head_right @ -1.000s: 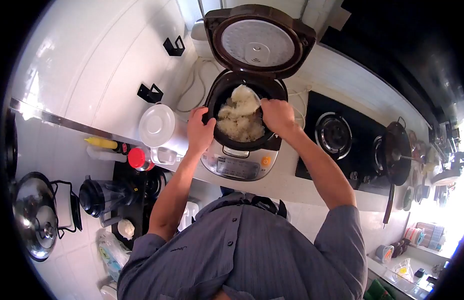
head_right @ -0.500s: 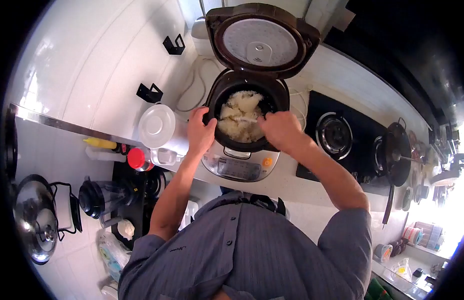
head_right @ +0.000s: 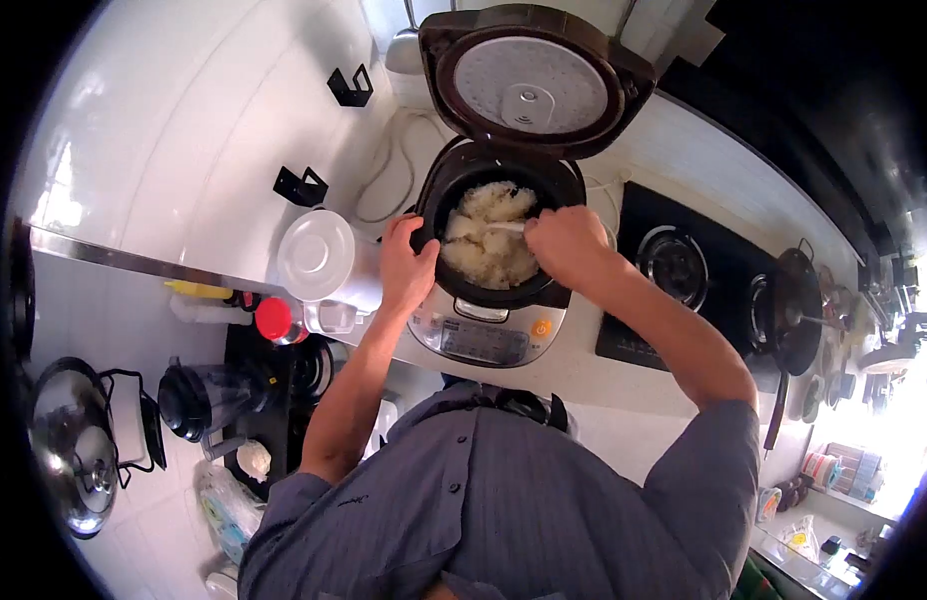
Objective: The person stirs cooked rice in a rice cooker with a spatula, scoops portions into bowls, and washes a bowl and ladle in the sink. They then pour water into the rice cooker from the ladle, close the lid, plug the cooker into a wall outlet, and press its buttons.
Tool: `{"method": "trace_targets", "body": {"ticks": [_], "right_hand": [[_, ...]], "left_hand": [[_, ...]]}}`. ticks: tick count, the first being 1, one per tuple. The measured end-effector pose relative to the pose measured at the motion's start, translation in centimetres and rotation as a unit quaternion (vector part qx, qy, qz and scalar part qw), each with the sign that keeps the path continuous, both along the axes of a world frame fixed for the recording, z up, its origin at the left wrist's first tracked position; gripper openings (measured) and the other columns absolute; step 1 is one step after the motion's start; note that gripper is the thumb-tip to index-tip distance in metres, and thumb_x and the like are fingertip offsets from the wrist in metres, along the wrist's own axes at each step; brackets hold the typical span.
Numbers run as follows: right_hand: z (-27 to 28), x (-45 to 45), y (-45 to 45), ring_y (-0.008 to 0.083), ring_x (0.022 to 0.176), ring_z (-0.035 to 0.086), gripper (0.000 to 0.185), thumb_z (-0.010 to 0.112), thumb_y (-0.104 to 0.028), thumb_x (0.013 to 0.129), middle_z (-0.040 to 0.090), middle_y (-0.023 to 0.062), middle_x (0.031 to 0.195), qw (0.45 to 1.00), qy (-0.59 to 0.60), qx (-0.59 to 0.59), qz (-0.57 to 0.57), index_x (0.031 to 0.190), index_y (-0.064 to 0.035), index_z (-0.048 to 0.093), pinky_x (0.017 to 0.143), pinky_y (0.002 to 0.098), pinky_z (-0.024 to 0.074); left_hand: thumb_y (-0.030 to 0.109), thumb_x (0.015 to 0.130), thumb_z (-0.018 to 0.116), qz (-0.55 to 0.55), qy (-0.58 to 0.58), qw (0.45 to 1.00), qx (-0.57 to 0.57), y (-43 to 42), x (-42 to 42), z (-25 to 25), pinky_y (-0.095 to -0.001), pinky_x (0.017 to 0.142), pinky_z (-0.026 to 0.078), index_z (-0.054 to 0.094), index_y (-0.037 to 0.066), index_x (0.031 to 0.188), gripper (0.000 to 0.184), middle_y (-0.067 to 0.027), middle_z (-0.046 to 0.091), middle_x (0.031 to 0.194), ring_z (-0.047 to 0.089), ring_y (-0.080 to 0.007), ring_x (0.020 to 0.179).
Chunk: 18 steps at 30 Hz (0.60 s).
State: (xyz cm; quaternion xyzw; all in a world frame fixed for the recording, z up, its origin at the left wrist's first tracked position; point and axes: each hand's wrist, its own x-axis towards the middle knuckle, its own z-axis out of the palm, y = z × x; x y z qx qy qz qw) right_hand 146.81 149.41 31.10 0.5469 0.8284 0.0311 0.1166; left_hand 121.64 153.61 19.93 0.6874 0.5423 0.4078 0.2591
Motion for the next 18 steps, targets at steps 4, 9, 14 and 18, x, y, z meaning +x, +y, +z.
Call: {"method": "trace_targets", "body": {"ticks": [4,9,14,18], "right_hand": [[-2.1,-2.1,-0.8,0.0288,0.082,0.073,0.014,0.067,-0.01,0.078,0.072,0.0136,0.09,0.999,-0.002,-0.041,-0.015,0.088,-0.0048,0.074,0.067,0.041,0.0596],[-5.1,-3.5,3.3,0.0272,0.083,0.075,0.008,0.071,-0.009,0.073,0.075,0.0108,0.082,0.998,-0.029,-0.056,0.002,0.079,-0.0093,0.076,0.068,0.0396,0.0595],[-0.3,-2.6,2.0,0.028,0.079,0.074,0.011,0.069,-0.01,0.075,0.075,0.0114,0.083,0.998,-0.007,-0.044,-0.033,0.082,-0.0088,0.078,0.069,0.0415,0.0592],[0.6,-5.4,0.5,0.0305,0.076,0.074,0.014,0.066,-0.012,0.077,0.074,0.0134,0.082,0.994,-0.037,-0.103,0.014,0.082,-0.009,0.078,0.069,0.0435,0.0588]], "left_hand": [[0.011,0.08,0.068,0.004,-0.009,1.0,-0.022,-0.1,0.1,0.7,-0.0417,0.099,0.046,0.061,-0.004,0.114,0.037,-0.0189,0.058,0.125,0.057,-0.0372,0.116],[0.01,0.08,0.068,0.0,0.002,1.0,-0.018,-0.1,0.2,1.0,-0.0419,0.099,0.047,0.061,-0.005,0.114,0.037,-0.0191,0.059,0.125,0.057,-0.0376,0.114],[0.008,0.08,0.068,0.003,0.002,1.0,-0.018,-0.1,0.0,0.8,-0.0419,0.1,0.046,0.06,-0.005,0.113,0.036,-0.0201,0.058,0.124,0.057,-0.0383,0.115],[0.007,0.079,0.068,-0.002,0.016,0.999,0.031,0.0,0.1,0.0,-0.0416,0.099,0.046,0.06,-0.004,0.112,0.035,-0.02,0.058,0.124,0.057,-0.0379,0.115]]}}
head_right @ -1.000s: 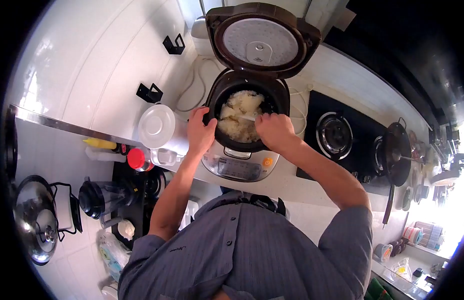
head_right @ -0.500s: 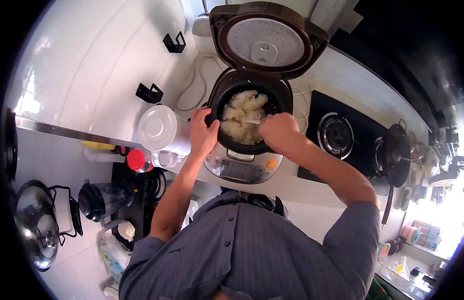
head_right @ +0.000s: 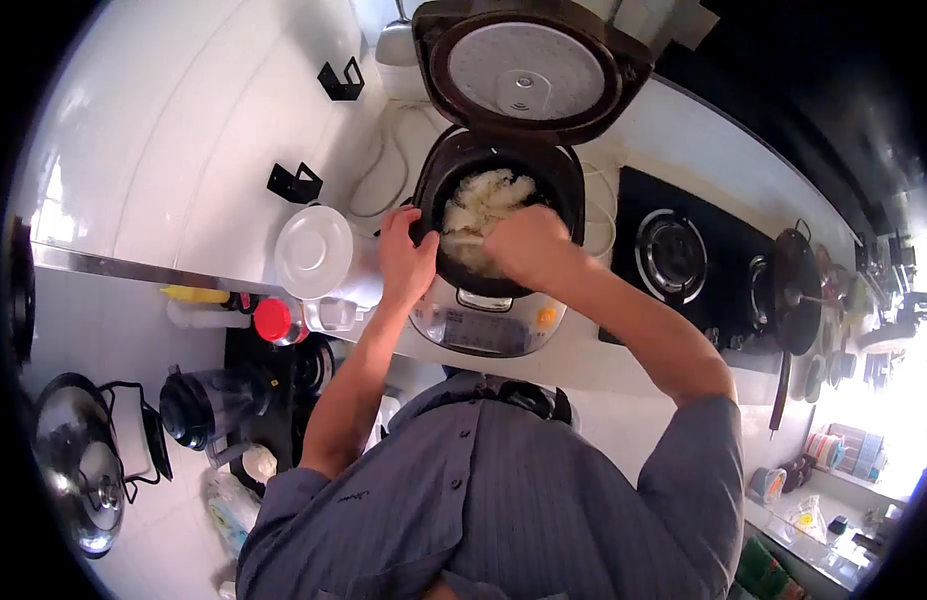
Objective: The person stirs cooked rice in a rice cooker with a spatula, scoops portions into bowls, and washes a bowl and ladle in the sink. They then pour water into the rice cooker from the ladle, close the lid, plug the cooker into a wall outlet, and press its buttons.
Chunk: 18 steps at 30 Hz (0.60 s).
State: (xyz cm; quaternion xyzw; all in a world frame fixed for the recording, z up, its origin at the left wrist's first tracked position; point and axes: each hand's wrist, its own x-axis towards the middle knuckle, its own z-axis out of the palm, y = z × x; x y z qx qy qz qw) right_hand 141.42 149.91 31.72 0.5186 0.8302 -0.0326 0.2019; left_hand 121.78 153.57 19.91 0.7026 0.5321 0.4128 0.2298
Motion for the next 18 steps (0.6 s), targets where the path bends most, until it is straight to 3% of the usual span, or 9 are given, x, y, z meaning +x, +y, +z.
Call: {"method": "trace_targets", "body": {"ticks": [2,5,10,12,16,18], "right_hand": [[-2.0,0.4,-0.8,0.0311,0.076,0.073,0.014,0.065,-0.013,0.076,0.074,0.0138,0.081,0.999,0.033,-0.012,0.019,0.081,-0.0089,0.078,0.068,0.0436,0.0585],[-1.7,1.8,-1.3,0.0319,0.074,0.073,0.014,0.065,-0.014,0.075,0.073,0.014,0.078,0.997,0.053,-0.02,0.061,0.079,-0.0091,0.077,0.068,0.0437,0.0582],[-4.5,2.6,-0.2,0.0319,0.073,0.073,0.013,0.065,-0.015,0.075,0.072,0.0123,0.074,0.996,0.024,-0.015,0.082,0.076,-0.0097,0.077,0.066,0.0428,0.0581],[-6.4,2.2,1.2,0.0301,0.074,0.073,0.012,0.066,-0.016,0.074,0.073,0.0102,0.074,0.999,0.032,0.039,0.014,0.075,-0.0108,0.077,0.067,0.0419,0.0582],[-5.2,-0.3,1.2,0.0284,0.078,0.074,0.013,0.067,-0.017,0.075,0.074,0.0087,0.078,1.0,-0.009,0.009,-0.026,0.08,-0.0118,0.078,0.068,0.0418,0.0584],[-5.2,-0.2,1.0,0.0284,0.083,0.074,0.015,0.069,-0.018,0.076,0.075,0.0088,0.085,0.995,0.02,-0.004,-0.097,0.087,-0.012,0.079,0.071,0.0427,0.0584]], "left_hand": [[0.007,0.079,0.069,0.009,-0.068,0.996,-0.064,0.1,0.2,0.3,-0.0419,0.1,0.046,0.061,-0.004,0.111,0.035,-0.0199,0.058,0.124,0.056,-0.0373,0.116],[0.007,0.078,0.069,0.002,-0.077,0.991,-0.113,-0.2,0.0,1.4,-0.0418,0.101,0.045,0.06,-0.004,0.11,0.035,-0.0201,0.056,0.127,0.056,-0.0367,0.117],[0.006,0.078,0.068,-0.005,-0.029,0.998,-0.061,-0.2,-0.2,0.7,-0.0426,0.101,0.045,0.059,-0.005,0.111,0.036,-0.0202,0.055,0.127,0.055,-0.038,0.117],[0.005,0.077,0.067,-0.011,-0.028,0.998,-0.052,0.0,0.1,0.9,-0.0439,0.099,0.046,0.058,-0.005,0.111,0.036,-0.0205,0.055,0.125,0.055,-0.0391,0.115],[0.004,0.078,0.067,-0.011,-0.037,0.998,-0.047,0.2,0.1,0.5,-0.0443,0.1,0.045,0.058,-0.004,0.113,0.037,-0.0205,0.055,0.124,0.055,-0.04,0.116],[0.004,0.078,0.067,-0.027,-0.033,0.999,-0.029,0.0,-0.3,0.5,-0.0444,0.101,0.045,0.057,-0.003,0.114,0.038,-0.0206,0.055,0.124,0.055,-0.0403,0.115]]}}
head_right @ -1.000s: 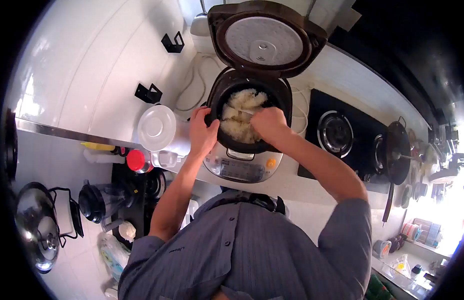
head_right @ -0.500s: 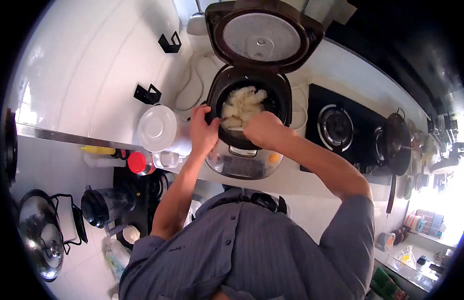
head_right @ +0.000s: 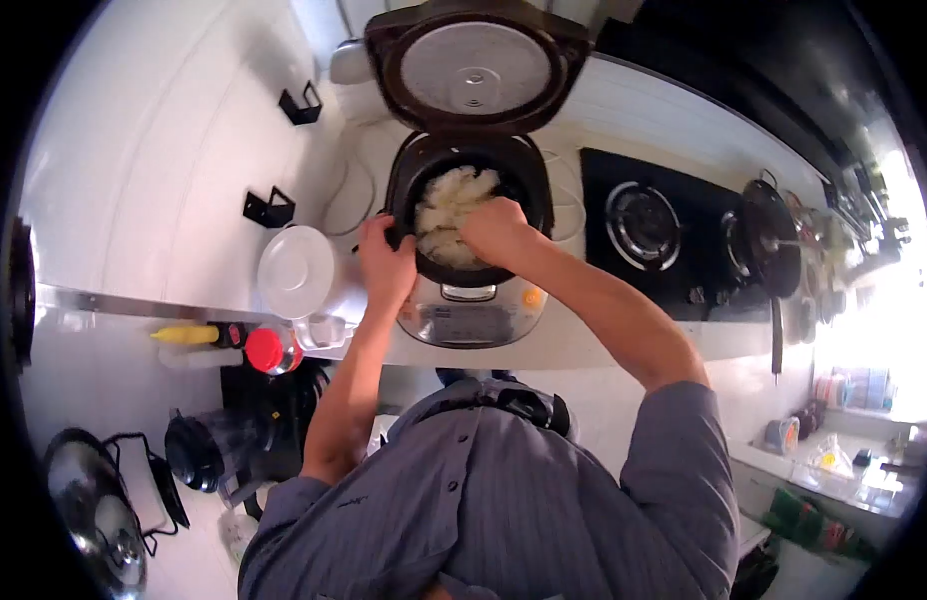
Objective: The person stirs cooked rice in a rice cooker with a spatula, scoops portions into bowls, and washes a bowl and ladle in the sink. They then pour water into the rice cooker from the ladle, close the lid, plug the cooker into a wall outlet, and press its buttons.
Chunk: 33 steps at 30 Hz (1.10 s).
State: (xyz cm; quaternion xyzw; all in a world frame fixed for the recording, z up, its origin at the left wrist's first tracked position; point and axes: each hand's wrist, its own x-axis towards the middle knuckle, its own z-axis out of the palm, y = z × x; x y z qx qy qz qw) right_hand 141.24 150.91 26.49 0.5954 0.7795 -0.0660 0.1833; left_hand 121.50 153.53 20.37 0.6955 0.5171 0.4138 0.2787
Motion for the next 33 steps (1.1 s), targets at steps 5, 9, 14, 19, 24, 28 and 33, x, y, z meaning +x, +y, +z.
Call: {"method": "trace_targets", "body": {"ticks": [5,9,14,19,24,28,33], "right_hand": [[0.2,0.2,-2.7,0.0297,0.077,0.073,0.015,0.067,-0.018,0.077,0.073,0.0121,0.079,0.996,0.071,0.044,-0.031,0.084,-0.0104,0.077,0.072,0.0441,0.0575],[1.9,-1.8,-6.0,0.0241,0.103,0.063,0.013,0.066,-0.023,0.079,0.066,0.0044,0.099,0.959,0.081,0.271,-0.002,0.086,-0.0147,0.074,0.088,0.0399,0.0474],[2.3,-2.2,-10.9,0.0264,0.085,0.06,0.011,0.067,-0.016,0.073,0.057,0.0073,0.085,0.847,0.27,0.456,0.026,0.075,-0.0084,0.06,0.074,0.04,0.0496],[2.0,-1.6,-17.6,0.0293,0.079,0.06,0.015,0.067,-0.014,0.075,0.055,0.0097,0.085,0.839,0.306,0.446,-0.059,0.084,-0.0057,0.059,0.065,0.0416,0.052],[-0.9,-0.5,-26.8,0.0307,0.077,0.061,0.019,0.066,-0.009,0.077,0.055,0.011,0.087,0.834,0.333,0.422,-0.119,0.094,-0.0029,0.06,0.065,0.0414,0.0529],[-4.5,1.1,-36.5,0.0324,0.089,0.062,0.013,0.063,-0.008,0.079,0.059,0.0152,0.093,0.854,0.349,0.341,-0.182,0.089,-0.0005,0.061,0.072,0.0444,0.0542],[-8.7,3.4,-50.1,0.0306,0.092,0.061,0.024,0.061,0.0,0.075,0.058,0.0124,0.097,0.85,0.348,0.311,-0.244,0.099,-0.0016,0.064,0.079,0.041,0.0539]], "left_hand": [[0.005,0.079,0.069,-0.015,-0.01,0.999,-0.033,0.6,-0.4,-1.6,-0.0449,0.102,0.042,0.059,-0.001,0.118,0.041,-0.0196,0.057,0.123,0.054,-0.0375,0.118],[0.013,0.085,0.066,-0.043,0.024,0.999,-0.012,2.2,-1.9,-4.4,-0.0439,0.105,0.041,0.06,-0.004,0.122,0.041,-0.0212,0.057,0.126,0.054,-0.0368,0.117],[0.017,0.09,0.06,-0.062,0.023,0.996,-0.064,1.2,-2.6,-2.2,-0.0427,0.106,0.041,0.058,-0.007,0.128,0.044,-0.0235,0.055,0.133,0.055,-0.0361,0.12],[0.024,0.095,0.062,-0.02,0.06,0.998,-0.014,-1.1,-3.3,-0.9,-0.0428,0.105,0.043,0.058,-0.006,0.129,0.045,-0.021,0.055,0.135,0.056,-0.0345,0.12],[0.022,0.097,0.061,-0.05,-0.002,0.997,0.055,-8.2,-3.0,1.1,-0.0408,0.101,0.046,0.061,-0.004,0.125,0.038,-0.0197,0.058,0.13,0.057,-0.0309,0.118],[0.016,0.098,0.062,-0.141,-0.011,0.989,0.041,-16.8,-0.3,-0.4,-0.0384,0.092,0.05,0.065,0.0,0.115,0.024,-0.0122,0.067,0.113,0.063,-0.0268,0.106],[0.008,0.096,0.06,-0.28,0.044,0.959,-0.016,-31.2,6.4,-4.1,-0.0347,0.08,0.054,0.069,0.001,0.104,0.014,-0.011,0.07,0.104,0.067,-0.0226,0.093]]}}
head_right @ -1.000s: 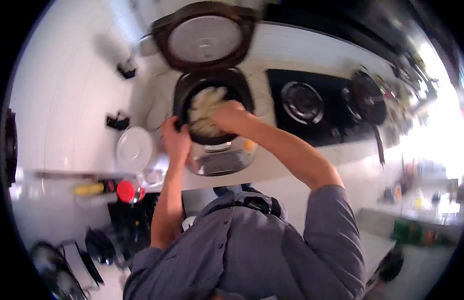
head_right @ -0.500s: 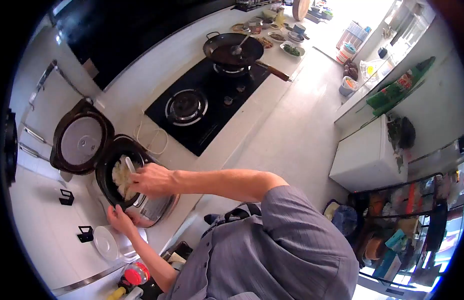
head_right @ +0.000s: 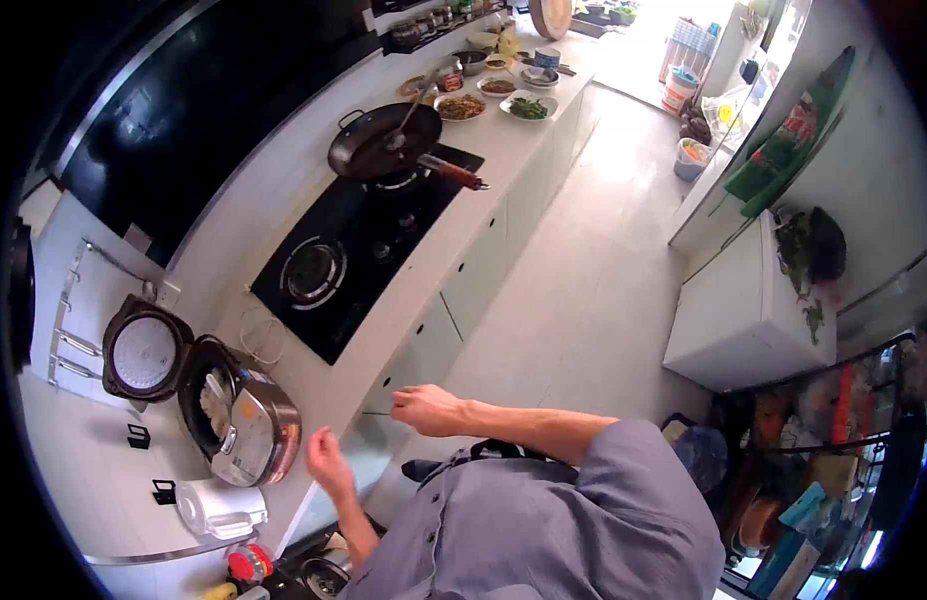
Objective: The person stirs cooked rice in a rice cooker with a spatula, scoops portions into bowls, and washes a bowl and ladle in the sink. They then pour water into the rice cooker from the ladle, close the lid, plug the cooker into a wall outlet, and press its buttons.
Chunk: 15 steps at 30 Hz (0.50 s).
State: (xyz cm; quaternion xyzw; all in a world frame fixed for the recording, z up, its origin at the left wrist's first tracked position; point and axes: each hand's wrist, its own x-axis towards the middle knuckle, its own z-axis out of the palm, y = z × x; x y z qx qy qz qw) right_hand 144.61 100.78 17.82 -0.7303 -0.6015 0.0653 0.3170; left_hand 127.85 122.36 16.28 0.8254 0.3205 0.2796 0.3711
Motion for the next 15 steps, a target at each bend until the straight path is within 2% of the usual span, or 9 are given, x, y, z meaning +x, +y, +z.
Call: {"method": "trace_targets", "body": {"ticks": [3,4,5,6,8,10,13,15], "right_hand": [[-1.6,1.0,-7.5,0.0325,0.096,0.064,0.023,0.06,-0.001,0.075,0.062,0.0141,0.098,0.997,0.038,-0.028,-0.064,0.097,-0.0039,0.066,0.079,0.0428,0.0545],[-1.6,1.1,-9.7,0.0325,0.096,0.064,0.023,0.06,-0.001,0.075,0.062,0.0141,0.098,0.997,0.04,-0.027,-0.066,0.097,-0.0039,0.066,0.079,0.0428,0.0545],[-1.5,1.5,-11.8,0.0328,0.096,0.064,0.027,0.06,0.0,0.075,0.062,0.014,0.099,0.993,0.052,-0.046,-0.097,0.101,-0.0044,0.067,0.08,0.043,0.0545],[-1.3,1.9,-13.6,0.033,0.097,0.065,0.031,0.059,0.0,0.075,0.063,0.0138,0.099,0.987,0.064,-0.065,-0.129,0.104,-0.005,0.068,0.081,0.0433,0.0545],[-1.6,2.5,-16.7,0.0332,0.096,0.065,0.032,0.059,0.0,0.076,0.063,0.0138,0.099,0.983,0.075,-0.054,-0.16,0.106,-0.0053,0.069,0.081,0.0432,0.0546],[-1.7,3.2,-19.0,0.0334,0.095,0.066,0.034,0.059,0.0,0.076,0.063,0.0137,0.099,0.976,0.091,-0.041,-0.196,0.108,-0.0057,0.069,0.08,0.0432,0.0547],[-2.3,4.1,-22.3,0.033,0.094,0.067,0.03,0.058,-0.002,0.082,0.065,0.0141,0.103,0.945,0.171,-0.032,-0.276,0.11,-0.0062,0.069,0.08,0.0451,0.0553],[-3.7,5.1,-24.4,0.0338,0.095,0.067,0.028,0.056,-0.002,0.085,0.065,0.0136,0.103,0.937,0.182,-0.033,-0.298,0.109,-0.0073,0.07,0.081,0.0453,0.0555]], "left_hand": [[0.008,0.094,0.061,-0.061,-0.014,0.998,-0.033,-8.8,5.0,1.4,-0.0343,0.08,0.054,0.07,0.001,0.101,0.014,-0.0118,0.072,0.098,0.068,-0.0233,0.09],[0.009,0.093,0.062,-0.113,-0.002,0.992,-0.058,-11.1,6.5,1.9,-0.0343,0.079,0.054,0.07,0.0,0.1,0.014,-0.0122,0.072,0.095,0.069,-0.0237,0.088],[0.009,0.092,0.063,-0.165,0.006,0.983,-0.083,-13.3,8.1,2.3,-0.0342,0.079,0.054,0.071,0.0,0.099,0.014,-0.0127,0.073,0.092,0.069,-0.0241,0.085],[0.009,0.092,0.063,-0.168,0.005,0.982,-0.082,-15.4,9.5,2.6,-0.0342,0.079,0.054,0.071,0.0,0.099,0.014,-0.0127,0.073,0.092,0.069,-0.0241,0.085],[0.01,0.091,0.064,-0.253,0.043,0.96,-0.115,-19.2,12.1,3.1,-0.0353,0.077,0.055,0.071,0.001,0.1,0.014,-0.0143,0.074,0.09,0.071,-0.0257,0.083],[0.01,0.091,0.064,-0.294,0.046,0.949,-0.108,-22.3,14.5,2.5,-0.0358,0.076,0.055,0.071,0.001,0.1,0.014,-0.0143,0.074,0.091,0.071,-0.0265,0.083],[0.011,0.091,0.065,-0.37,0.063,0.923,-0.086,-26.2,18.1,2.4,-0.037,0.075,0.055,0.072,0.004,0.101,0.014,-0.0138,0.074,0.093,0.071,-0.0286,0.085],[0.012,0.091,0.066,-0.427,0.082,0.898,-0.061,-28.4,20.7,2.0,-0.0374,0.075,0.055,0.072,0.004,0.101,0.014,-0.0132,0.074,0.094,0.071,-0.0289,0.085]]}}
